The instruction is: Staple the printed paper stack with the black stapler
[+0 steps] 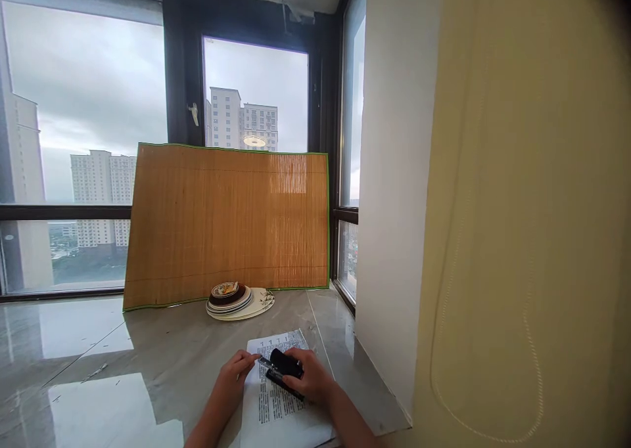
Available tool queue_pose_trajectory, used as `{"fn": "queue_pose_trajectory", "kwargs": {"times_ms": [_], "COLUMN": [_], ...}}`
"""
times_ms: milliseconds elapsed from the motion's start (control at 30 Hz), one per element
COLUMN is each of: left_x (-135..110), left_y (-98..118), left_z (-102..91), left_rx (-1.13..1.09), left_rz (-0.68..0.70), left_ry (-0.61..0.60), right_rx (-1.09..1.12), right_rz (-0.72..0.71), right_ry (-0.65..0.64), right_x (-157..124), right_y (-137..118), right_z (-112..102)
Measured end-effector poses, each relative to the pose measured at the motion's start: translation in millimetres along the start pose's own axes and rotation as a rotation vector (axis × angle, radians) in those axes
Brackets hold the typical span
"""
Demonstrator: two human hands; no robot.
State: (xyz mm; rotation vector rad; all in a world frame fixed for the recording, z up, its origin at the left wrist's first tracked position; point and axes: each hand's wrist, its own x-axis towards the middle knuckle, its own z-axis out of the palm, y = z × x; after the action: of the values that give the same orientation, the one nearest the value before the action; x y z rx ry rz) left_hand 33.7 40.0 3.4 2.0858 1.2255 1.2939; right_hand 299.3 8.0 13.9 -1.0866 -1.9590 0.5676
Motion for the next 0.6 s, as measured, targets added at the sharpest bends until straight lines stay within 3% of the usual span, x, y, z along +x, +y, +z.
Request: {"fn": "queue_pose_trajectory", "kwargs": {"times_ms": [367, 500, 600], "left_x": [-3.0, -2.9, -2.7], "left_y": [7.5, 5.0, 2.2], "left_z": [-2.1, -0.4, 0.7], "left_rx": [-0.068, -0.056, -0.026], "left_rz": [0.031, 0.106, 0.135], "left_ry": [-0.022, -0.173, -0.203], "right_rx": [0.059, 0.093, 0.108], "right_rz": [-0.05, -0.053, -0.044], "right_ry": [0.039, -0.009, -0.031], "right_x": [-2.5, -3.9, -3.8], "right_y": [29.5, 29.0, 25.2], "right_z": [11.4, 9.1, 6.2]}}
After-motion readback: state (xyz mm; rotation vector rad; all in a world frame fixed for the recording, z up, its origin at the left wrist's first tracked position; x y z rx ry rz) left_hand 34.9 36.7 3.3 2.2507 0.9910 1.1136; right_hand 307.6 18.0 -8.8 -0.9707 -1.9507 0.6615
